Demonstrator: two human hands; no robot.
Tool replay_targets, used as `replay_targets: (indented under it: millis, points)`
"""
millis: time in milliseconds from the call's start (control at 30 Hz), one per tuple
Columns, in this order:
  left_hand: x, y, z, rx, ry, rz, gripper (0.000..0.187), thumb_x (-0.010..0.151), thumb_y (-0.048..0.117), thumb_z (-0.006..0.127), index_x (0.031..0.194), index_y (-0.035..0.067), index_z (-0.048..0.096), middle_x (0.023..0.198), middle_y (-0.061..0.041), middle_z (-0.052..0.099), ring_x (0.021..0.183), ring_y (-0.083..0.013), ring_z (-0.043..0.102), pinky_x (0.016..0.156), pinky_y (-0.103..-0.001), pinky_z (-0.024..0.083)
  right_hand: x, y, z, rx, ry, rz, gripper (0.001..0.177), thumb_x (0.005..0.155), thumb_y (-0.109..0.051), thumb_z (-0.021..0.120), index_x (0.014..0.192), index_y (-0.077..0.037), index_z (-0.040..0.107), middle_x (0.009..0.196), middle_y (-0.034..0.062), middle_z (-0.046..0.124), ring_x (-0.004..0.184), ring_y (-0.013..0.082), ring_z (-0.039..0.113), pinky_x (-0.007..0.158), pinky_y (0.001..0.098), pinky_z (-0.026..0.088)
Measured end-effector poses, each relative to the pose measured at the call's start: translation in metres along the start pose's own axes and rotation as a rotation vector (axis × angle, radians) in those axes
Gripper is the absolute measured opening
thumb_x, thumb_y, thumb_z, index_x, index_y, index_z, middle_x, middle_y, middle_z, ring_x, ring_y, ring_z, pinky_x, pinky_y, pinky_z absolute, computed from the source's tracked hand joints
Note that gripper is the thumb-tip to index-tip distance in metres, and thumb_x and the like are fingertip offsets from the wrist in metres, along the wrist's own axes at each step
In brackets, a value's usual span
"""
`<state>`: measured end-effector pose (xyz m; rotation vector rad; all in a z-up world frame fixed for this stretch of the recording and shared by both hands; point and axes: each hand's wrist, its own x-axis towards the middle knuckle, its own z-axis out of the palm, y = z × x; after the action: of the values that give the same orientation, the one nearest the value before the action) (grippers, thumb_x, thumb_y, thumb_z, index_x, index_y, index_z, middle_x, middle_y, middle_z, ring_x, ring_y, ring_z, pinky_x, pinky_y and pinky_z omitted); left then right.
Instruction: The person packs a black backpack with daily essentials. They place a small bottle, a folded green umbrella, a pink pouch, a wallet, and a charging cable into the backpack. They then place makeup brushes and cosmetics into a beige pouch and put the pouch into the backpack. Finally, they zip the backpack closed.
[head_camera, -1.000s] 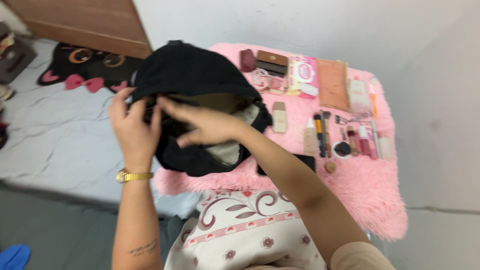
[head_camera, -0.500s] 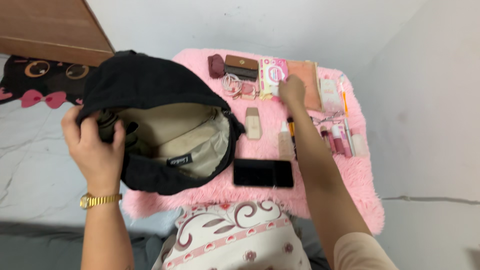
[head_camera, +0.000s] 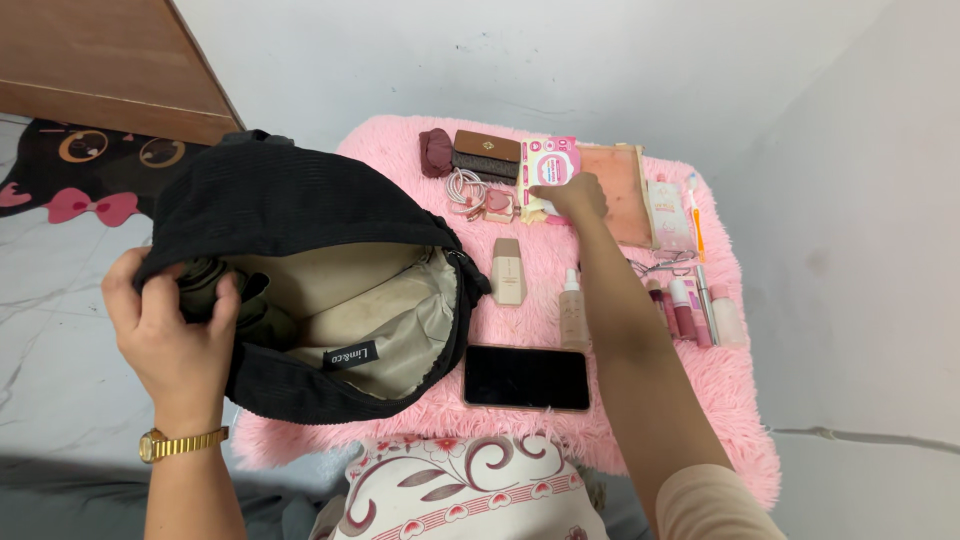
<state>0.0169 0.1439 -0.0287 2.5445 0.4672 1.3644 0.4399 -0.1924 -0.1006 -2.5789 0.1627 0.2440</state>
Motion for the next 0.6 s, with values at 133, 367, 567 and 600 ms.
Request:
replay_targets:
  millis: [133, 367, 567, 600]
  points:
    - [0.000, 0.003, -0.001, -0.016, 0.007, -0.006, 0.032, 0.094, 0.008, 0.086, 0.114, -0.003, 0.065, 0.138, -0.015, 0.053, 0.123, -0.0340, 0.057, 0.107, -0.040, 0.053, 0.011, 0.007, 0.007, 0.096, 0.069, -0.005, 0.095, 0.058, -0.053, 0.095, 0.124, 0.003, 0.055, 0.120, 0.0219, 0.068, 0.106, 0.0322, 0.070, 0.088, 0.0405, 0.056]
    - [0.005, 0.011, -0.002, -0.025, 0.031, -0.010, 0.032, 0.092, 0.010, 0.086, 0.114, -0.003, 0.066, 0.143, -0.017, 0.054, 0.126, -0.0367, 0.060, 0.104, -0.042, 0.053, 0.023, 0.015, 0.013, 0.427, 0.070, -0.021, 0.095, 0.058, -0.029, 0.099, 0.125, 0.010, 0.045, 0.117, 0.0244, 0.068, 0.101, 0.0304, 0.073, 0.078, 0.0376, 0.061]
    - [0.003, 0.010, -0.002, -0.037, 0.024, -0.014, 0.032, 0.092, 0.010, 0.086, 0.115, -0.002, 0.066, 0.142, -0.016, 0.055, 0.126, -0.0362, 0.060, 0.103, -0.041, 0.053, 0.008, 0.027, 0.003, 0.794, 0.206, -0.155, 0.101, 0.055, -0.008, 0.097, 0.137, 0.004, 0.040, 0.120, 0.0134, 0.060, 0.101, 0.0236, 0.068, 0.069, 0.0354, 0.065]
    - [0.005, 0.009, -0.001, -0.042, 0.026, -0.015, 0.033, 0.092, 0.010, 0.086, 0.115, -0.002, 0.066, 0.142, -0.016, 0.055, 0.126, -0.0360, 0.060, 0.103, -0.041, 0.053, 0.005, 0.030, -0.003, 0.758, 0.258, -0.241, 0.100, 0.056, -0.007, 0.099, 0.138, 0.003, 0.043, 0.120, 0.0135, 0.062, 0.102, 0.0231, 0.068, 0.074, 0.0342, 0.062]
